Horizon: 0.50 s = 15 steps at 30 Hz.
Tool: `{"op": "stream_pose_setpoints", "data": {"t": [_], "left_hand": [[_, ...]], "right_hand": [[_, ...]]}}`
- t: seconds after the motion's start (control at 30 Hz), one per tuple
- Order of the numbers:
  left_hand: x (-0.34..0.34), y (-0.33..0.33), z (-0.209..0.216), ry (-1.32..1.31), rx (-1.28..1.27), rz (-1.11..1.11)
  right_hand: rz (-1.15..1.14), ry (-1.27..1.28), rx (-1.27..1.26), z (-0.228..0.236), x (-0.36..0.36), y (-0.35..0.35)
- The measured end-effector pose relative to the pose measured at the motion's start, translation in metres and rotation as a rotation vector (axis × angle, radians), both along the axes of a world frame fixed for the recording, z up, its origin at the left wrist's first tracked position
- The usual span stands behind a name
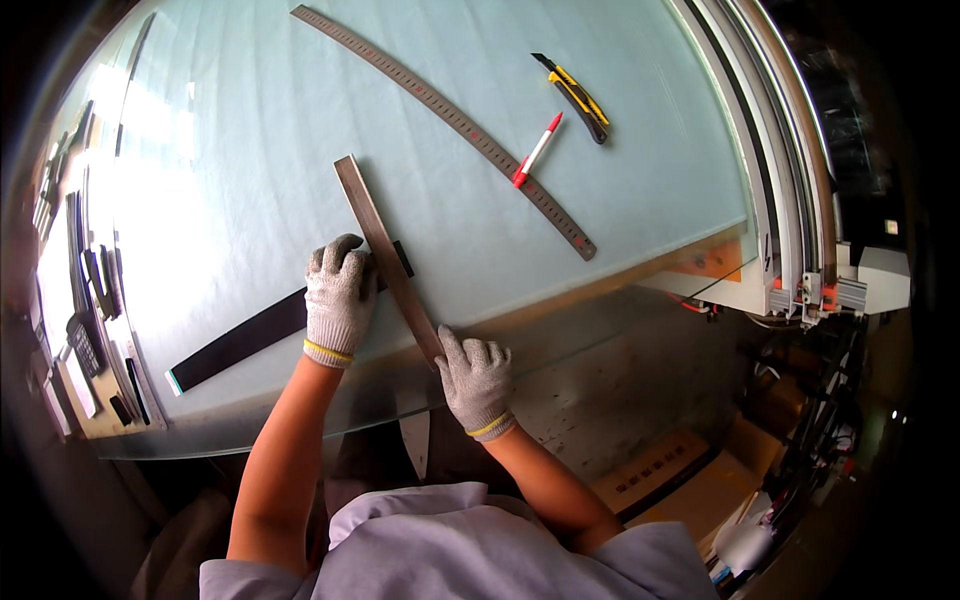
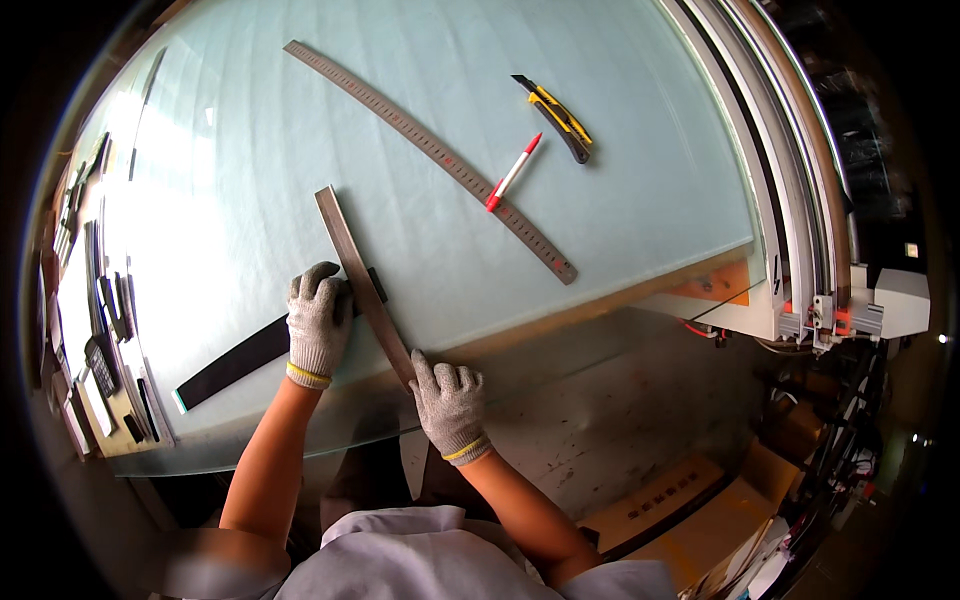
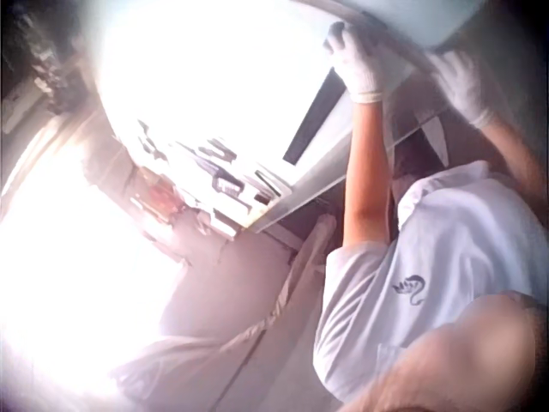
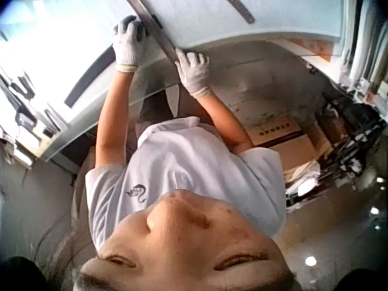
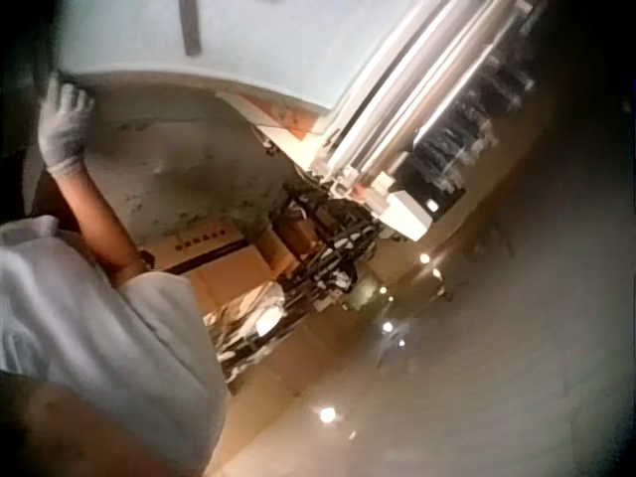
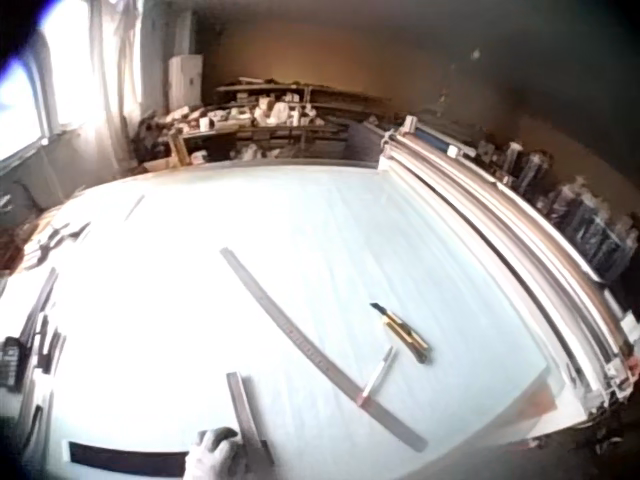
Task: The person uses a utility knife and a metal ruler to score and cut a long, dark strip of material on a large glass table. They then measure and mark the strip with a red marker and ruler.
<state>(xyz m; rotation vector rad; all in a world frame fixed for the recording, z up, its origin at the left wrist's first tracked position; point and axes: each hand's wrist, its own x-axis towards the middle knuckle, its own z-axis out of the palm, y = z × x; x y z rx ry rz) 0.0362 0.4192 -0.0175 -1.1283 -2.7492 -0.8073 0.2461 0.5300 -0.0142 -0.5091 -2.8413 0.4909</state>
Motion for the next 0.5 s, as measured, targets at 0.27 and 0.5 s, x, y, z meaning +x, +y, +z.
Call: {"op": "stream_pose_setpoints", "data": {"t": [0.27,0.5], "left_hand": [[-0.001,0.003,0.014,-0.074,-0.078,-0.027],[-0.001,0.002,0.014,-0.068,-0.125,-0.031]], "right_hand": [[0.057,0.058,0.031,-0.006,0.0,0.001],[0.065,0.066,0.033,-0.002,-0.002,0.004]]}}
